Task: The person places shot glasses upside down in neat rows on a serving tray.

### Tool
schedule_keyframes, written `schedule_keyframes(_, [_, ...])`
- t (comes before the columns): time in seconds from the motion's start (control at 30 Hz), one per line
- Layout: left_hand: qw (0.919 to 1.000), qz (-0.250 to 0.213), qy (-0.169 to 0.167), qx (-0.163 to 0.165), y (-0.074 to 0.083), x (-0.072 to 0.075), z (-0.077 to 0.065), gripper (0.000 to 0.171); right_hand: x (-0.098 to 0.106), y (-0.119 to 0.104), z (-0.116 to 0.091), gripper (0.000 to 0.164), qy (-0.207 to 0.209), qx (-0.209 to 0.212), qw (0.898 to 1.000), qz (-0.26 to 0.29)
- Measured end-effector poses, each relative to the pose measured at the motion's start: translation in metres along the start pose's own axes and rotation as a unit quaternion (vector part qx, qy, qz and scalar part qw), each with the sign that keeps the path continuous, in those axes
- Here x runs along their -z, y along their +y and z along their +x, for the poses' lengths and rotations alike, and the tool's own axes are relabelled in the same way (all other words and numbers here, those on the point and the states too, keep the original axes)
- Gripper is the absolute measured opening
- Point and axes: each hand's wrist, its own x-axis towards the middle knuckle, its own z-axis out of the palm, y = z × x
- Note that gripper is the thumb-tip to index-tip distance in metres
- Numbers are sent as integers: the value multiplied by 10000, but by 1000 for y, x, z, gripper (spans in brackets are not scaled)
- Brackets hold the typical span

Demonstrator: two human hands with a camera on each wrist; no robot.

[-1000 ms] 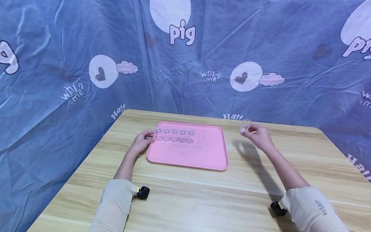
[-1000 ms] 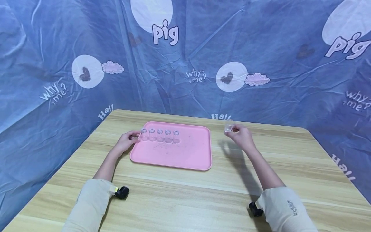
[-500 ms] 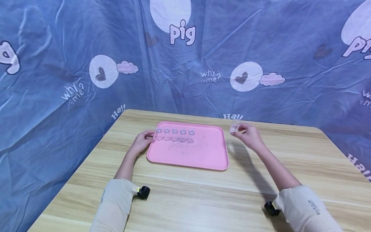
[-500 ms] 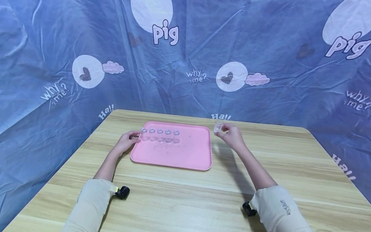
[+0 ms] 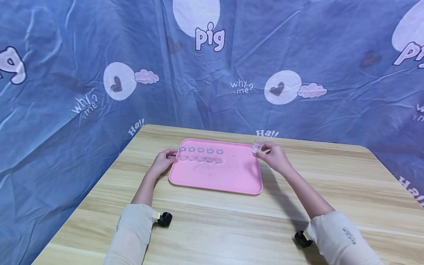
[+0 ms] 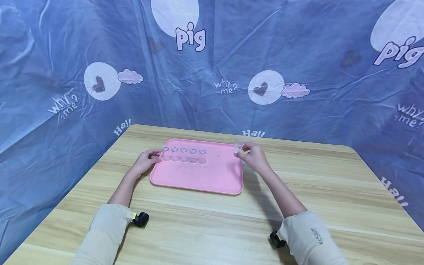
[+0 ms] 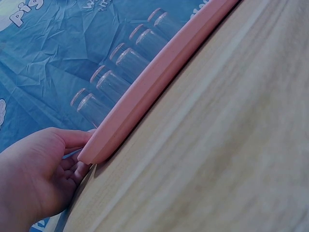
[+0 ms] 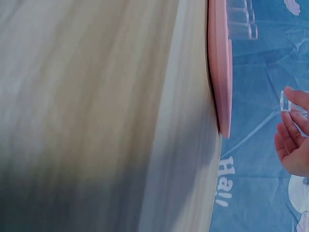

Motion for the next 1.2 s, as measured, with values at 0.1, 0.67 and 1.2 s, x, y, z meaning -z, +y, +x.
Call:
schedule_keyframes(0.1, [10000,-28,-8,1,0,0,0,43,-5,-3,1,29,-44,23,10000,28])
schedule_keyframes(0.67, [9999,-103,3,17,0,-1,1,43,-26,-20,7,25,-317,-323,9985,320])
schedule_keyframes(1.2, [9999,-51,17,93,1,0,1,43,-33,-28,6,31,-633,-358,9969,286])
